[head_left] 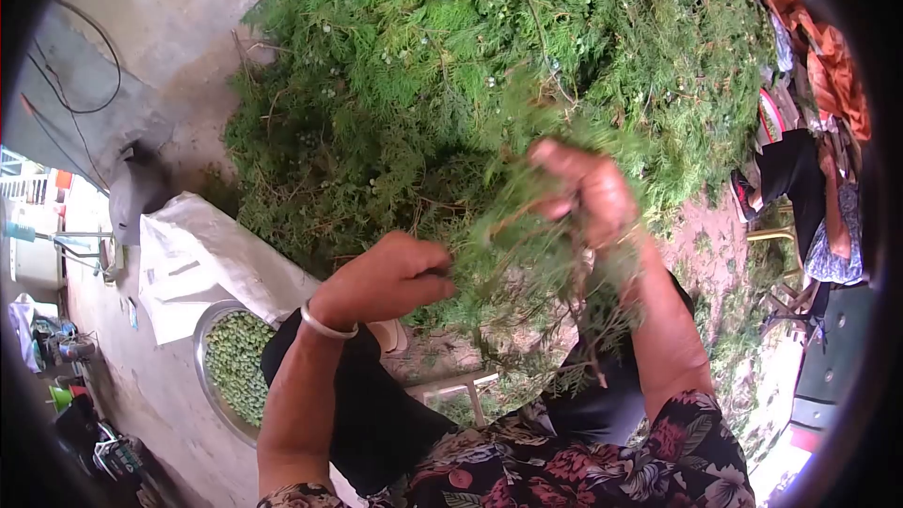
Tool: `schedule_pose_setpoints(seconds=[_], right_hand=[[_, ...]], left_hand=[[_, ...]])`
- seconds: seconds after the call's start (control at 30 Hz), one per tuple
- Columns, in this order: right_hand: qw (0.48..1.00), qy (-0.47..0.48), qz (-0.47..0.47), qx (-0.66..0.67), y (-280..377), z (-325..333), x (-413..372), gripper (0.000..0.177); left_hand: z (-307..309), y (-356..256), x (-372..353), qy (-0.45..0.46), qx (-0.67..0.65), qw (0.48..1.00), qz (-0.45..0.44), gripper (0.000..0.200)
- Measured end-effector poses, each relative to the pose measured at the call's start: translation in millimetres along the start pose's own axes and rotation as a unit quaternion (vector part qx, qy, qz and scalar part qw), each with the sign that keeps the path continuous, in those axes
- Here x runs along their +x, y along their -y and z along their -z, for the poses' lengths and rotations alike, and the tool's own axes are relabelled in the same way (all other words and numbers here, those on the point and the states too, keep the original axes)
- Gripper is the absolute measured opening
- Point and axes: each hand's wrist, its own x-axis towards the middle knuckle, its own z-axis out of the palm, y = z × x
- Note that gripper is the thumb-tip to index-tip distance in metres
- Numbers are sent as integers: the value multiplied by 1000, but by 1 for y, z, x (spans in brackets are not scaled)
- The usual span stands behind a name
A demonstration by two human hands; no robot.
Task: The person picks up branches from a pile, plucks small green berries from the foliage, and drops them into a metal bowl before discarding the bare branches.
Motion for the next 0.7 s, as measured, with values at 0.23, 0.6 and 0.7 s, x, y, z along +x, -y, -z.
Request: schedule_pose_setpoints(seconds=[0.23,0.6,0.7], right_hand=[[988,1,70,137,16,30,4,14],[980,81,50,172,10,23,3,15],[994,25,36,104,6,9,-1,18]], left_hand=[[-16,-4,-1,-173,-573,800,45,13],[-24,-9,30,-247,-426,870,-19,18],[-29,-13,38,-267,-425,865,-19,23]])
